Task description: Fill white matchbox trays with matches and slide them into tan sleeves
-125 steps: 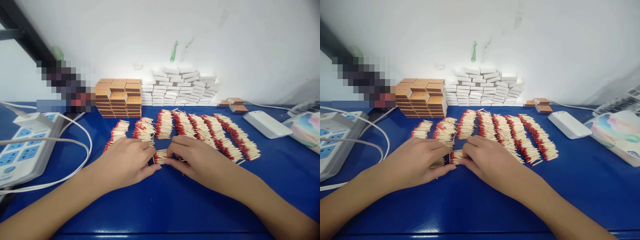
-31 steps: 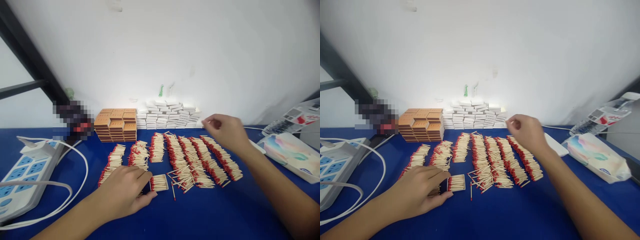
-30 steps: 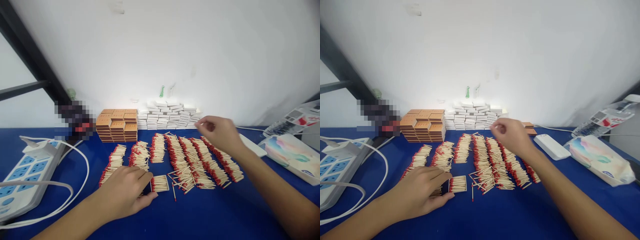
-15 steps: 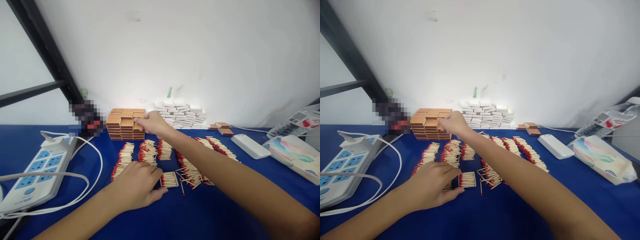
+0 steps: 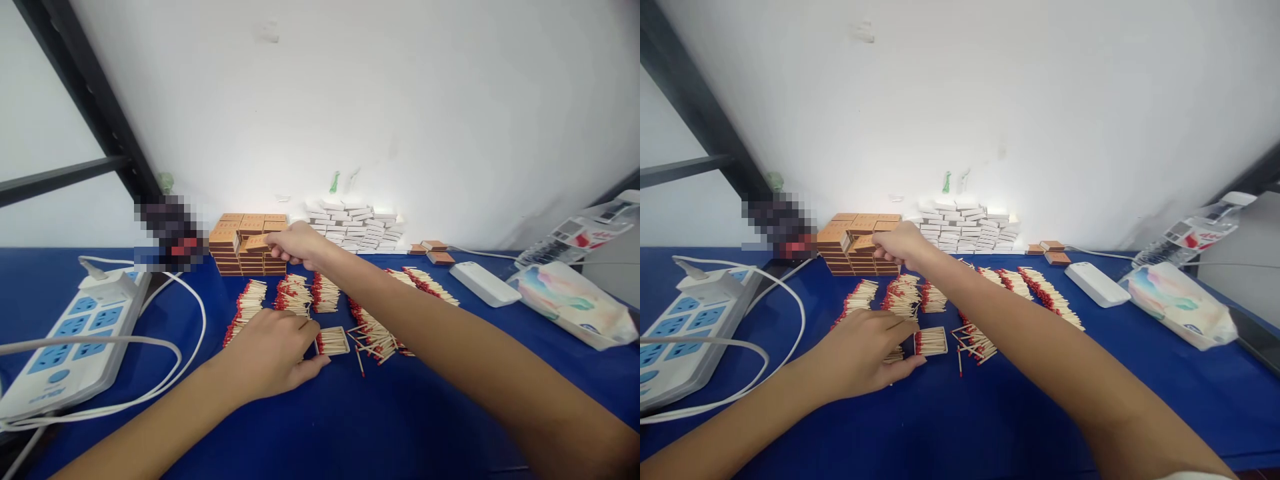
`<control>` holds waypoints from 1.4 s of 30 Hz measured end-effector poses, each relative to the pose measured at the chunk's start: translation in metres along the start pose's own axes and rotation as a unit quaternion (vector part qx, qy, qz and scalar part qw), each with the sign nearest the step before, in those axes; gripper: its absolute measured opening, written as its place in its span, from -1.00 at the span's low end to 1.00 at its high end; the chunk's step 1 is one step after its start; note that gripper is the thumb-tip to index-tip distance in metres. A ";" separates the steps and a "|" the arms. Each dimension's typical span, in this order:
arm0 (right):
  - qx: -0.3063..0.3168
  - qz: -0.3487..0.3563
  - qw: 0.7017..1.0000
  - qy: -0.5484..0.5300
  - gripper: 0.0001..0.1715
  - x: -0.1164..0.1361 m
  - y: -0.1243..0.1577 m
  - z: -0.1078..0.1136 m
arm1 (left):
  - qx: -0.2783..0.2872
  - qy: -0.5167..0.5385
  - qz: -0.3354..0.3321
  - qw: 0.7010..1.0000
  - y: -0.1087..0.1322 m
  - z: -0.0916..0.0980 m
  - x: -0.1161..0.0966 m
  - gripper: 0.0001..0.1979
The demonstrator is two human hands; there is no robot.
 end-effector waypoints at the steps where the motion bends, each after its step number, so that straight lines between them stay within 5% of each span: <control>1: -0.006 0.010 1.000 -0.001 -0.63 0.001 0.008 0.009 | -0.007 -0.001 0.000 1.000 0.001 0.001 0.001 -0.73; 8: -0.073 0.140 0.985 0.069 -0.69 -0.008 0.094 0.110 | -0.194 -0.023 0.049 0.980 0.007 0.017 0.023 -0.76; 11: -0.033 0.093 0.994 0.042 -0.64 -0.042 0.119 0.132 | -0.245 -0.051 0.082 0.965 0.008 0.022 0.033 -0.73; 17: 0.015 0.035 0.998 -0.044 -0.52 -0.084 0.135 0.118 | -0.309 -0.076 0.091 0.944 0.008 0.028 0.034 -0.76; 26: 0.014 0.033 0.996 -0.081 -0.49 -0.085 0.137 0.115 | -0.372 -0.037 0.087 0.924 0.011 0.029 0.032 -0.74; 42: 0.000 0.064 0.990 -0.122 -0.36 -0.088 0.137 0.115 | -0.359 0.045 0.088 0.928 0.010 0.028 0.031 -0.74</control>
Point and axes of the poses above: each hand's wrist, its own y-axis away from the middle knuckle, its own z-axis out of the back of the hand, x = y × z, the point moved 6 cm from there along -y, towards the middle knuckle, and after that the axes turned 13 degrees about -y, right-handed, at the moved point
